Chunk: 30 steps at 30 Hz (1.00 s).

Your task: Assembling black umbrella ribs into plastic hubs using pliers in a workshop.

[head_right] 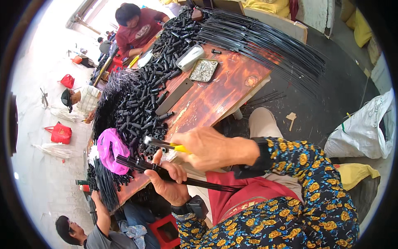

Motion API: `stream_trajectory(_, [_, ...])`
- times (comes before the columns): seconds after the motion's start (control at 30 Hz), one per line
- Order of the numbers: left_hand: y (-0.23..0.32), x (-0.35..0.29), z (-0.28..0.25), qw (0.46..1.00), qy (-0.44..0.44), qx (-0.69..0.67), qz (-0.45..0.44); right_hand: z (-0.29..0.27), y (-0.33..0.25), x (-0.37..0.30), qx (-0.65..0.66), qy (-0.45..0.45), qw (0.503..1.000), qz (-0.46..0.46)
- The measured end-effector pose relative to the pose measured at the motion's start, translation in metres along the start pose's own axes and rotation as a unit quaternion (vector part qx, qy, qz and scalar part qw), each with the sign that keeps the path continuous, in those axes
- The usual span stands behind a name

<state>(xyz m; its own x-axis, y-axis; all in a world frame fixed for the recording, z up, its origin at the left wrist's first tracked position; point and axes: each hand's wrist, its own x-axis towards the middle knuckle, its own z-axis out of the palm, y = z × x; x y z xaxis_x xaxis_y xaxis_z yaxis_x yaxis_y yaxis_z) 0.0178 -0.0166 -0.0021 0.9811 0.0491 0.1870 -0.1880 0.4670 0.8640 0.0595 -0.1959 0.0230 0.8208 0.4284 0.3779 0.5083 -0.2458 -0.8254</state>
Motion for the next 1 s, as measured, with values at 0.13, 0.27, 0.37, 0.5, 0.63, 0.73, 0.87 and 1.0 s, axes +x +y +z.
stream_trajectory(0.13, [-0.002, 0.000, 0.000, 1.000, -0.012, -0.009, -0.001, -0.004, 0.001, -0.015, -0.231, -0.056, 0.971, -0.026])
stream_trajectory(0.27, [-0.002, -0.001, -0.003, 1.000, 0.000, -0.004, -0.023, 0.005, -0.007, -0.009, -0.325, -0.020, 0.942, -0.075])
stream_trajectory(0.37, [-0.001, 0.001, 0.000, 1.000, -0.002, -0.018, -0.022, 0.006, -0.013, -0.004, -0.371, 0.029, 0.923, -0.100])
stream_trajectory(0.5, [0.001, 0.001, 0.001, 1.000, -0.011, -0.022, -0.013, 0.004, -0.016, -0.001, -0.415, 0.068, 0.896, -0.147])
stream_trajectory(0.63, [0.000, 0.001, -0.001, 1.000, -0.005, -0.024, -0.013, 0.005, -0.019, 0.000, -0.455, 0.087, 0.869, -0.175])
stream_trajectory(0.73, [0.001, 0.002, 0.000, 1.000, 0.003, -0.019, -0.014, 0.010, -0.016, -0.002, -0.441, 0.095, 0.880, -0.152])
stream_trajectory(0.87, [0.001, 0.002, 0.005, 0.999, 0.047, -0.006, -0.009, 0.022, -0.021, -0.007, -0.475, 0.091, 0.869, -0.106])
stream_trajectory(1.0, [0.002, 0.002, 0.008, 0.995, 0.094, 0.035, 0.008, 0.032, -0.027, -0.010, -0.491, 0.132, 0.858, -0.069])
